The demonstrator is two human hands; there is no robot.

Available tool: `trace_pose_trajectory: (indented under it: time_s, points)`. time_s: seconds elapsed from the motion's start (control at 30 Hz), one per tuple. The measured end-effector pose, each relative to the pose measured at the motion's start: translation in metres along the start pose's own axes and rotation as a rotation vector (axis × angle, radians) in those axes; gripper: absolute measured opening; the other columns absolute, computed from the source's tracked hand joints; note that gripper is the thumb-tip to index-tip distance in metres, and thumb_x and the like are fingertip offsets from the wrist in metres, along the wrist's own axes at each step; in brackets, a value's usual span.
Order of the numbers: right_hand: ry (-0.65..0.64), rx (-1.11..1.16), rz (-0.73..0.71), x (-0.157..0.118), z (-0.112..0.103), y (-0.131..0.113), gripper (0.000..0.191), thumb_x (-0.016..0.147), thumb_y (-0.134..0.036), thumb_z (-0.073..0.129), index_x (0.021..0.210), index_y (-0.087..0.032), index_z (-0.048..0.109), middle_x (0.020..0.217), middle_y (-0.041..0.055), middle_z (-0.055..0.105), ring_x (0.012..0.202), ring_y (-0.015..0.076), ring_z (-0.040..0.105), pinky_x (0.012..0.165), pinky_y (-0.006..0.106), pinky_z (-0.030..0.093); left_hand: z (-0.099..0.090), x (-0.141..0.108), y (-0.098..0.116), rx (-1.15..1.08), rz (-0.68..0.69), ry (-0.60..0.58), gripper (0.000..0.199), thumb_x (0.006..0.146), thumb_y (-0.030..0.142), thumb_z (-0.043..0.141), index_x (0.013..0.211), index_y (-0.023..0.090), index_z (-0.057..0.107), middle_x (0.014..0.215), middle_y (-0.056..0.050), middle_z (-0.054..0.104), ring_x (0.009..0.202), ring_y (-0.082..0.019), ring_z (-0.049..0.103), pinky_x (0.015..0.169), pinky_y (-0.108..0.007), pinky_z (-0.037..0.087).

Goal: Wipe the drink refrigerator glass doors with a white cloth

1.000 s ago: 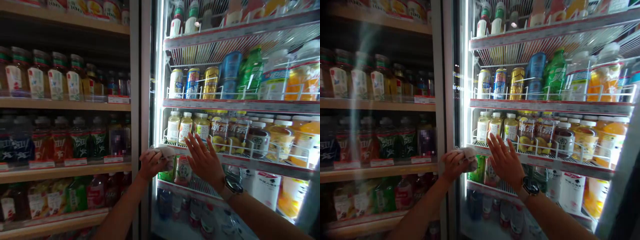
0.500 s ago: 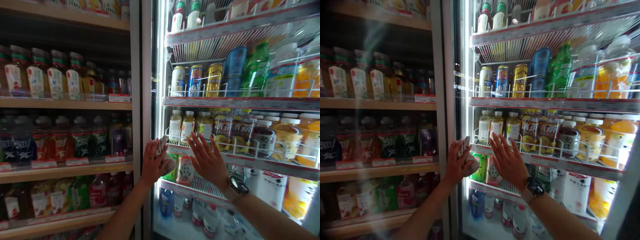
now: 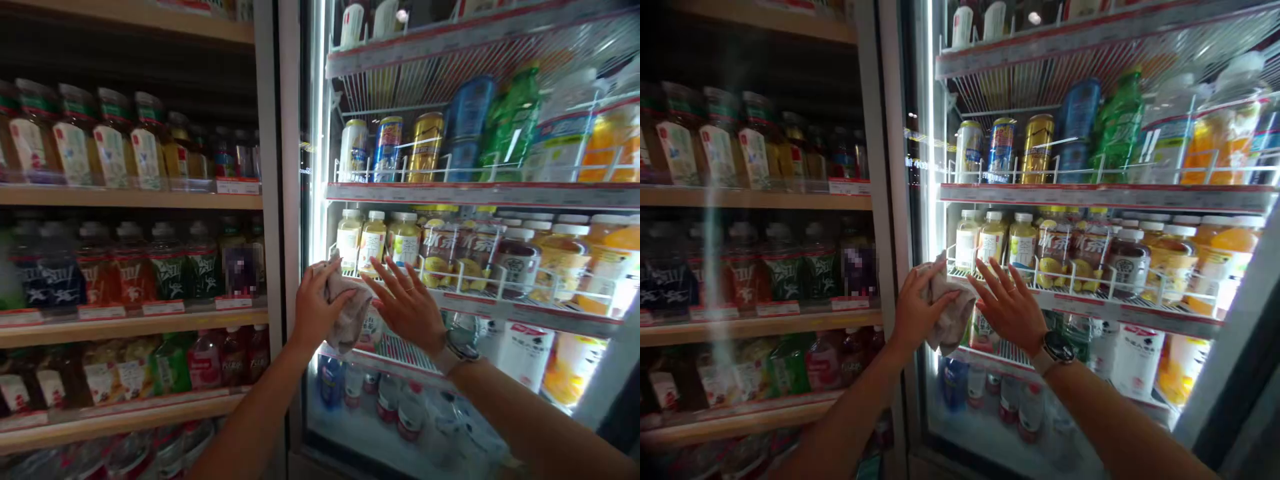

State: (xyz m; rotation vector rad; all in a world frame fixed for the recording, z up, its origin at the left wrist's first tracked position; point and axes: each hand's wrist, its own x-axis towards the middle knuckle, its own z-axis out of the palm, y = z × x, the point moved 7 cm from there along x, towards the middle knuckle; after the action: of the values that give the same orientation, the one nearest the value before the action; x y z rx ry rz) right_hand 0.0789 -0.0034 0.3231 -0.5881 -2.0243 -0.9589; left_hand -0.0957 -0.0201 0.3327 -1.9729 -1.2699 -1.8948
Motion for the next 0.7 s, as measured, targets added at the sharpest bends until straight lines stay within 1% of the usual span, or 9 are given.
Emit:
trace_pose_trajectory:
  time_s: [0.1, 0.2, 0.3, 0.37, 0.4, 0.5, 0.57, 0.6, 0.7]
  points:
    - [0.025, 0.375, 0.168, 0.001, -0.012, -0.004, 0.043, 0.102, -0.04, 0.033, 0.13, -0.025, 0.061, 0.137, 0.0066, 0.06, 0.131, 0.0239, 0.052, 0.112, 0.046, 0.038, 0.007, -0.008, 0.024, -0.074, 0.014, -0.16, 0.063, 0.072, 0.031, 0.081, 0.131, 0.032, 0.058, 0.123, -0.003, 0.06, 0.12, -0.021, 0.056, 0.107, -0.038, 0.044]
    - [-0.096, 0.776, 0.514, -0.002, -0.005, -0.013, 0.052, 0.095, -0.059, 0.042, 0.091, -0.019, 0.075, 0.093, 0.0073, 0.075, 0.091, 0.0247, 0.069, 0.08, 0.037, 0.055, 0.002, -0.023, 0.039, -0.139, 0.011, -0.214, 0.061, 0.075, 0.031, 0.079, 0.131, 0.035, 0.058, 0.128, -0.003, 0.058, 0.125, -0.022, 0.052, 0.111, -0.039, 0.04]
    - [-0.247, 1.081, 0.751, -0.007, 0.007, -0.031, 0.056, 0.086, -0.066, 0.052, 0.064, -0.017, 0.069, 0.061, 0.0027, 0.065, 0.063, 0.0194, 0.062, 0.057, 0.029, 0.048, -0.012, -0.042, 0.029, -0.292, -0.183, -0.138, 0.095, 0.056, 0.034, 0.09, 0.141, 0.035, 0.047, 0.145, -0.005, 0.046, 0.134, -0.027, 0.045, 0.111, -0.04, 0.04]
    - [-0.218, 1.244, 0.84, -0.008, 0.007, -0.037, 0.052, 0.08, -0.067, 0.059, 0.068, -0.018, 0.07, 0.066, 0.0023, 0.066, 0.068, 0.0196, 0.061, 0.061, 0.029, 0.048, -0.014, -0.063, 0.008, -0.499, -0.497, -0.124, 0.118, 0.047, 0.04, 0.094, 0.148, 0.034, 0.034, 0.149, -0.009, 0.043, 0.129, -0.029, 0.051, 0.102, -0.038, 0.048]
    - [-0.187, 1.33, 0.873, -0.009, 0.007, -0.039, 0.049, 0.076, -0.067, 0.064, 0.074, -0.019, 0.071, 0.071, 0.0026, 0.067, 0.073, 0.0203, 0.062, 0.064, 0.03, 0.049, -0.01, -0.076, -0.002, -0.624, -0.68, -0.16, 0.12, 0.048, 0.044, 0.094, 0.15, 0.031, 0.032, 0.145, -0.011, 0.048, 0.122, -0.028, 0.057, 0.094, -0.036, 0.051]
    - [-0.181, 1.59, 1.008, -0.016, 0.009, -0.048, 0.051, 0.067, -0.062, 0.074, 0.099, -0.022, 0.072, 0.082, 0.0039, 0.07, 0.079, 0.0218, 0.063, 0.069, 0.032, 0.051, 0.003, -0.114, -0.008, -0.954, -1.065, -0.366, 0.094, 0.057, 0.049, 0.088, 0.138, 0.019, 0.05, 0.116, -0.013, 0.068, 0.1, -0.025, 0.068, 0.078, -0.029, 0.054]
    - [-0.198, 1.684, 1.127, -0.026, 0.011, -0.053, 0.066, 0.065, -0.056, 0.077, 0.121, -0.024, 0.065, 0.083, 0.0031, 0.071, 0.076, 0.0206, 0.064, 0.067, 0.031, 0.051, 0.001, -0.126, -0.007, -1.066, -1.139, -0.411, 0.079, 0.056, 0.042, 0.09, 0.124, 0.015, 0.061, 0.104, -0.011, 0.072, 0.095, -0.024, 0.069, 0.075, -0.027, 0.053]
    - [-0.204, 1.702, 1.177, -0.031, 0.011, -0.054, 0.075, 0.065, -0.053, 0.078, 0.132, -0.025, 0.058, 0.081, 0.0019, 0.07, 0.073, 0.0195, 0.063, 0.065, 0.03, 0.05, -0.004, -0.128, -0.009, -1.083, -1.154, -0.375, 0.074, 0.054, 0.038, 0.091, 0.119, 0.016, 0.064, 0.102, -0.009, 0.072, 0.094, -0.023, 0.069, 0.076, -0.026, 0.053]
    - [-0.224, 1.676, 1.209, -0.042, 0.009, -0.052, 0.085, 0.069, -0.046, 0.075, 0.146, -0.026, 0.044, 0.075, -0.0017, 0.068, 0.065, 0.0162, 0.06, 0.061, 0.027, 0.048, -0.028, -0.127, -0.025, -0.988, -1.163, -0.153, 0.076, 0.051, 0.03, 0.093, 0.12, 0.021, 0.063, 0.098, -0.005, 0.073, 0.089, -0.019, 0.069, 0.077, -0.026, 0.053]
